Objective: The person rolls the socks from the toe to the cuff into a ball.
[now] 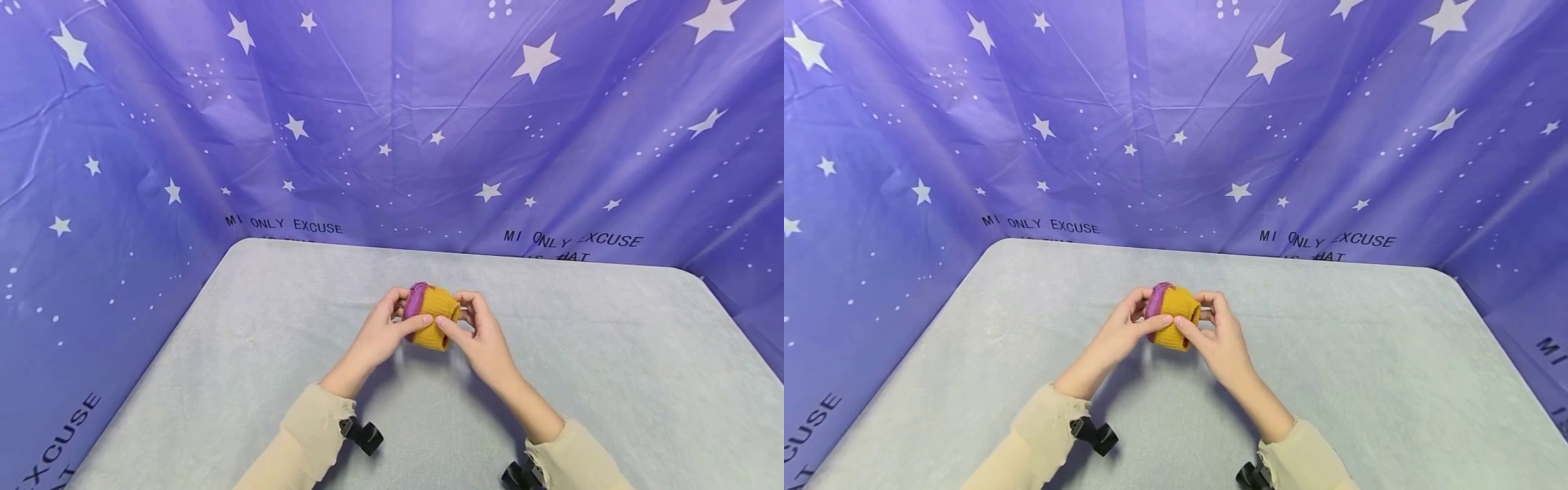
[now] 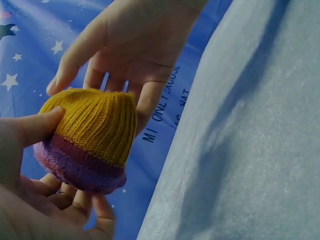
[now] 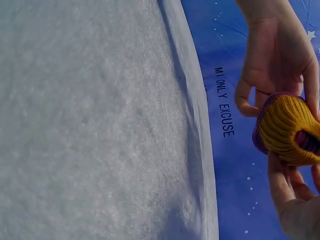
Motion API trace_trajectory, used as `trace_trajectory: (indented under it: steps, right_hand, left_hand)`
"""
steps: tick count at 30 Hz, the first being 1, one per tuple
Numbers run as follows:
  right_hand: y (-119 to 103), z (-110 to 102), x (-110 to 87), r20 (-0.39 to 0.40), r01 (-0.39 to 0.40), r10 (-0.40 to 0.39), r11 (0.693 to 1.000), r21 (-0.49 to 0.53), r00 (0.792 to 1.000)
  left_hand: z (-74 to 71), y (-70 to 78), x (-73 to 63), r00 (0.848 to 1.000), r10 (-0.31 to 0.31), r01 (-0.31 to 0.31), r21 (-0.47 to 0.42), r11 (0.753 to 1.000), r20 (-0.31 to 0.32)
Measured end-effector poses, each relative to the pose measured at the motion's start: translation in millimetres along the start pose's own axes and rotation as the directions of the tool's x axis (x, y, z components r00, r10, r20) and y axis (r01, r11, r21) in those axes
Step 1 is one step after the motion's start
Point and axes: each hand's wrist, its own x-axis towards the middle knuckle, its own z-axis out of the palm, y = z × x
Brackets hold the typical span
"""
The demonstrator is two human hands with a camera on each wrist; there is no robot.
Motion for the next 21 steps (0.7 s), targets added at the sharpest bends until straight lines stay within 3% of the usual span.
trace_trajectory:
  steps: [3, 8, 15, 17, 21]
  right_hand:
    - [0.1, 1.0, 0.9, 0.051, -0.049, 0.047, 0.998, 0.037, 0.998]
    - [0.0, 2.6, 2.8, 0.146, -0.141, 0.121, 0.98, 0.14, 0.982]
    - [0.7, -3.6, 5.8, 0.119, -0.205, 0.187, 0.966, 0.16, 0.975]
    - [1.2, -7.2, 6.3, 0.101, -0.211, 0.196, 0.963, 0.167, 0.975]
    - [2.2, -12.7, 6.1, 0.104, -0.214, 0.198, 0.963, 0.167, 0.975]
  left_hand:
    - [2.2, 0.0, 0.8, 0.998, 0.044, -0.042, 0.039, 0.998, -0.04]
    - [5.3, -3.4, 3.1, 0.992, 0.082, -0.08, 0.024, 0.997, -0.101]
    - [3.5, -9.1, 3.6, 0.987, 0.145, -0.143, 0.038, 0.989, -0.068]
    - [1.9, -10.2, 5.1, 0.989, 0.132, -0.13, 0.029, 0.991, -0.067]
    - [1.3, -8.7, 8.6, 0.997, 0.033, -0.034, 0.0, 0.999, -0.074]
